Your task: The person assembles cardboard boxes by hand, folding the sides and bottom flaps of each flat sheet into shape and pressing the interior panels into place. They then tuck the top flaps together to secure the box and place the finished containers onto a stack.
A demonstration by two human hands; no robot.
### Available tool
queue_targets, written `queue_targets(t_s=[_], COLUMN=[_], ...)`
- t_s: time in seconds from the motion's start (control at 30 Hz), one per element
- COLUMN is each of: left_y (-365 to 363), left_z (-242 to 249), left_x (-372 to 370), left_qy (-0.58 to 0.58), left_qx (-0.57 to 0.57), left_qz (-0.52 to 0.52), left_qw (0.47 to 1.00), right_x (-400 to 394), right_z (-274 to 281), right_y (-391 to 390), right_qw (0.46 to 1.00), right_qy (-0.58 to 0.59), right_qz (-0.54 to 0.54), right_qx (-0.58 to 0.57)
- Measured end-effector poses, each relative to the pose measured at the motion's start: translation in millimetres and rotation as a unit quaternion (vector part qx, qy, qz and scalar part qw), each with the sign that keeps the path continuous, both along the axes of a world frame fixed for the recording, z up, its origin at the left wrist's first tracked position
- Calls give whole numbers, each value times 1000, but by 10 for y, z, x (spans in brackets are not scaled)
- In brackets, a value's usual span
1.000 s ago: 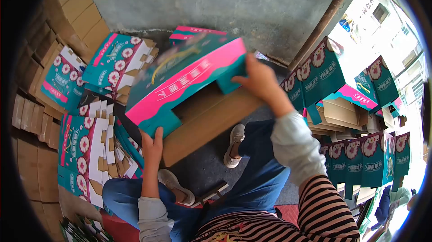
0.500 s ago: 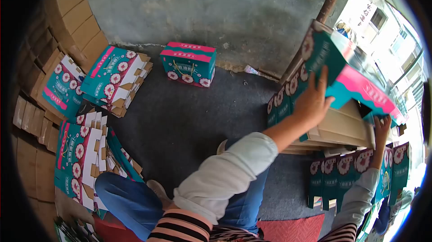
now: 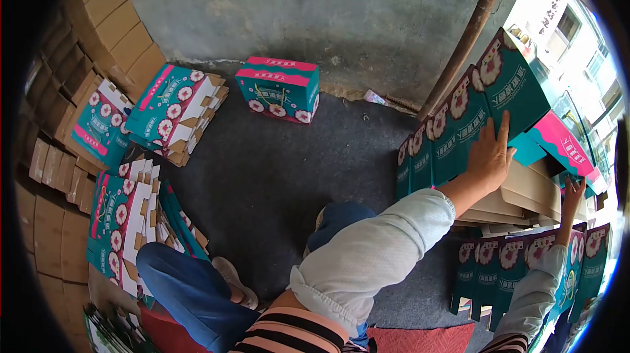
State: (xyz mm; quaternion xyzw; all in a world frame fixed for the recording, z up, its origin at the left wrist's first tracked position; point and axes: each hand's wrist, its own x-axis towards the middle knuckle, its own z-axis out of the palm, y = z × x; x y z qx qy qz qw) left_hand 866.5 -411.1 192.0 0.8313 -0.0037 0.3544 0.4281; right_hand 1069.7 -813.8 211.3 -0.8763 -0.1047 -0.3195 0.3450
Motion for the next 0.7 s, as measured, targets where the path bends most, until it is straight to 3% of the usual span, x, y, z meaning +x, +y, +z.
queue_targets(t_s=[0.13, 0.23, 0.27, 0.37, 0.47, 0.6, 0.7], left_y=[264, 760, 985, 1826, 2317, 2320, 2179], left_z=[163, 270, 220, 550, 1181, 1795, 2030], left_x=[-473, -984, -1163, -1958, -3019, -4194, -4783], left_qy=[44, -22, -101, -199, -257, -344, -378], left_qx=[-11, -24, 18, 108, 227, 381, 453], left_qz=[-86, -127, -72, 20, 103, 160, 187], left_qw=[995, 991, 992, 974, 934, 843, 785], right_x=[149, -179, -501, -1673, -2871, -3790, -4186], right_z=[-13, 160, 281, 799, 1118, 1392, 1532], right_y=[-184, -183, -34, 866, 1825, 2830, 3283], right_qw=[999, 970, 959, 966, 923, 836, 790], right_qy=[9, -190, -251, -255, -308, -356, -370], right_qz=[-21, -106, -98, 49, 229, 416, 488], right_qx=[-30, -104, -86, -8, -14, -25, 0])
